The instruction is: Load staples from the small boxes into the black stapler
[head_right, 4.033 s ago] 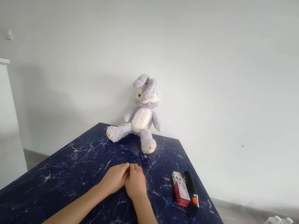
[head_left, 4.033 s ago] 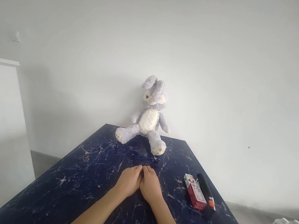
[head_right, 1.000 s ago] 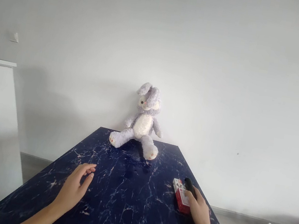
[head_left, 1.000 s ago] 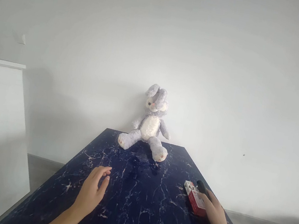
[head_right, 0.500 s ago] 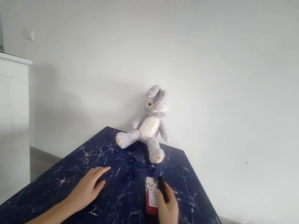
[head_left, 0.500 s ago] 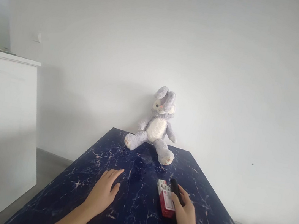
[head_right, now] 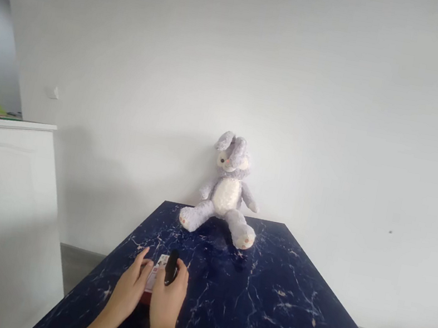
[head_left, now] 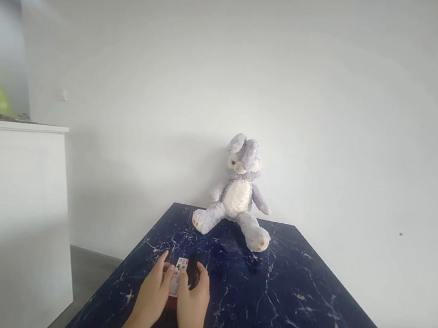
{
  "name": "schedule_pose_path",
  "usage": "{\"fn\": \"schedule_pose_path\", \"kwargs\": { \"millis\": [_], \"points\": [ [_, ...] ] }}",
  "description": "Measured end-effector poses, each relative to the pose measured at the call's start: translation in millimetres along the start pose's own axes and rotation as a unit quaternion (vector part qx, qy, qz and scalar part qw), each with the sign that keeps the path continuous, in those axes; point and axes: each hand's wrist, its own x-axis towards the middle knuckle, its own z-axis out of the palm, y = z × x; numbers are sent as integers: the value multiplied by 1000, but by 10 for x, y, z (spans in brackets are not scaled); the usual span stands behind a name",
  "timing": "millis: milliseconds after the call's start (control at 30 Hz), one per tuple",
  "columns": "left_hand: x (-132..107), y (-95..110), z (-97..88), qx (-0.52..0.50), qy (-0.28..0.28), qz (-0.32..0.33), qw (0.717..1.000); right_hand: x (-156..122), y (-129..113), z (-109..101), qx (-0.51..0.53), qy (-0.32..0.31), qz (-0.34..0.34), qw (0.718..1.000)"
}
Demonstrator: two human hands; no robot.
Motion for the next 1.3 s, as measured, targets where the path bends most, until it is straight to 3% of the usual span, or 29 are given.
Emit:
{"fn": "schedule_pose_path", "kwargs": {
  "millis": [133,367,567,667,767,1000,1167,1300],
  "points": [
    [116,-104,-71,-8,-31,9,999,16,-30,-12,-25,-40,-5,999],
    [81,-114,-225,-15,-160,68,985,576,71,-365,-60,-157,-15,986],
    [52,-137,-328,-39,-228,94,968,831,104,-377,-65,-284,-54,955],
    [52,-131,-360,-32,-266,100,958,821,92,-351,-79,-303,-69,947],
    [59,-125,-378,-34,-283,102,953,790,81,-363,-87,-284,-73,952],
    [117,-133,-297,-77,-217,81,970,811,96,-450,-61,-177,-28,982],
    [74,-76,-209,-1,-108,101,989,869,140,-458,4,-143,24,989],
    [59,-42,-182,88,-23,145,985,886,156,-452,34,-132,39,990]
  ]
}}
